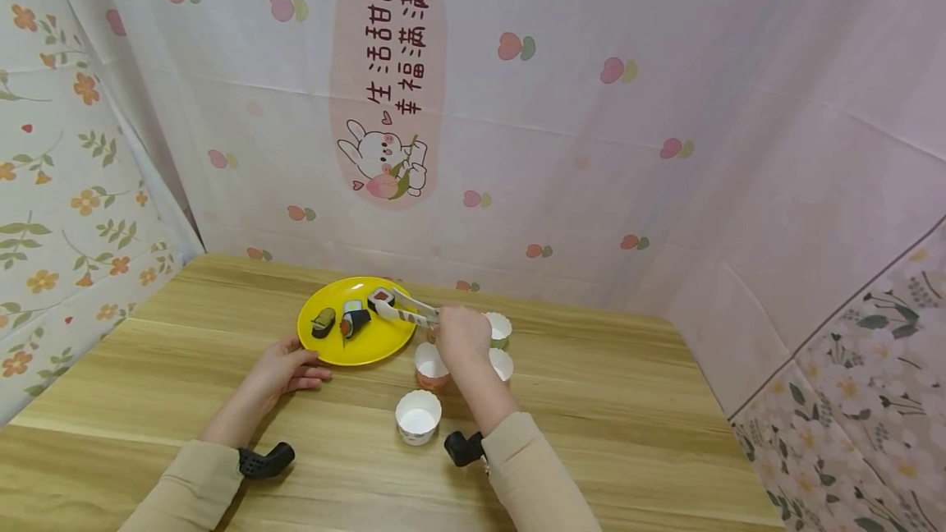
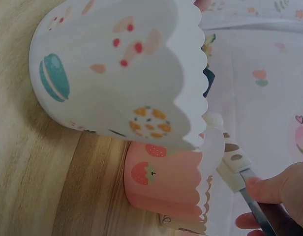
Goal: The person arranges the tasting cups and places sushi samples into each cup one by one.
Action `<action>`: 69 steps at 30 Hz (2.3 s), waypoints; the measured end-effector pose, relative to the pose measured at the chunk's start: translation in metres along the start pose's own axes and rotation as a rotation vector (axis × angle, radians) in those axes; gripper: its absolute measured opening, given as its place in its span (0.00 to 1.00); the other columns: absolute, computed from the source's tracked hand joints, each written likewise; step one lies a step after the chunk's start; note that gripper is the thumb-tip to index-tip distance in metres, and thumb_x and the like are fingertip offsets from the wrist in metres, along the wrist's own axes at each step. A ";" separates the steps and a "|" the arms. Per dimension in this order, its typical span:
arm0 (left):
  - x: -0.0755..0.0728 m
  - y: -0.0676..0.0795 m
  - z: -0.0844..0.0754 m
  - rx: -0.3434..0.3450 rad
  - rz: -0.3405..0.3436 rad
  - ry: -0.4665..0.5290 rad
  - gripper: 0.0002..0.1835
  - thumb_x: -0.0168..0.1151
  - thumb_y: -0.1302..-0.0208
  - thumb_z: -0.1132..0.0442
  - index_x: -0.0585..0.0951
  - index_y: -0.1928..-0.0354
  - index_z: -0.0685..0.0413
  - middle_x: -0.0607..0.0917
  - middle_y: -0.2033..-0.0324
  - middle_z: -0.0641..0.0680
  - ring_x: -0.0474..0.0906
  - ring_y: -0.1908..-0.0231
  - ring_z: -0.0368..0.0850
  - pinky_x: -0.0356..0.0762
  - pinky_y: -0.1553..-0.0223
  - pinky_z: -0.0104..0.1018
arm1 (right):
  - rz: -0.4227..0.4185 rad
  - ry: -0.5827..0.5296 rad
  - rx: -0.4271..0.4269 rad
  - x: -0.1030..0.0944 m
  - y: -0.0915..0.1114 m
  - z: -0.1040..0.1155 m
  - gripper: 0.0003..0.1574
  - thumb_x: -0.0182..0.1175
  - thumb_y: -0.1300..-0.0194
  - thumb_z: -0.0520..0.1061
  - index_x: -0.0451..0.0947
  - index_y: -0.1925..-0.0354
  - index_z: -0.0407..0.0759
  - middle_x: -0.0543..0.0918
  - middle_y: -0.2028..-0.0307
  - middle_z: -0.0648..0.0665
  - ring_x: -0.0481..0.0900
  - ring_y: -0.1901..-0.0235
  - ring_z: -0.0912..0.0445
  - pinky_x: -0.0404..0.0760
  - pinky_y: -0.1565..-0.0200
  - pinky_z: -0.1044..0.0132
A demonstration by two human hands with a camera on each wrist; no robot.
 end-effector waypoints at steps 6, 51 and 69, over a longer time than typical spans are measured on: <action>0.000 0.000 0.000 -0.003 -0.005 -0.003 0.28 0.43 0.29 0.71 0.49 0.32 0.74 0.84 0.72 0.60 0.84 0.73 0.48 0.84 0.71 0.37 | -0.002 -0.004 0.011 0.000 0.002 -0.002 0.15 0.70 0.43 0.52 0.79 0.78 0.47 0.72 0.85 0.52 0.68 0.86 0.58 0.66 0.88 0.64; -0.001 -0.001 -0.001 -0.017 -0.004 0.004 0.29 0.42 0.28 0.71 0.48 0.31 0.73 0.84 0.72 0.59 0.84 0.73 0.46 0.84 0.71 0.36 | -0.203 -0.114 -0.046 -0.014 0.034 -0.025 0.10 0.70 0.45 0.49 0.86 0.63 0.48 0.82 0.77 0.51 0.69 0.83 0.59 0.65 0.87 0.68; 0.001 0.002 -0.002 -0.020 -0.006 0.004 0.28 0.43 0.29 0.71 0.49 0.32 0.74 0.84 0.72 0.59 0.84 0.74 0.46 0.84 0.71 0.36 | -0.255 -0.164 -0.023 -0.032 0.057 -0.044 0.12 0.71 0.46 0.47 0.86 0.62 0.46 0.85 0.75 0.49 0.76 0.83 0.58 0.66 0.87 0.67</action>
Point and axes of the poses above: each hand's wrist, its own y-axis away from the middle knuckle, its own x-axis out of the palm, z = x × y, the point moved 1 cm from there along -y, towards the middle knuckle
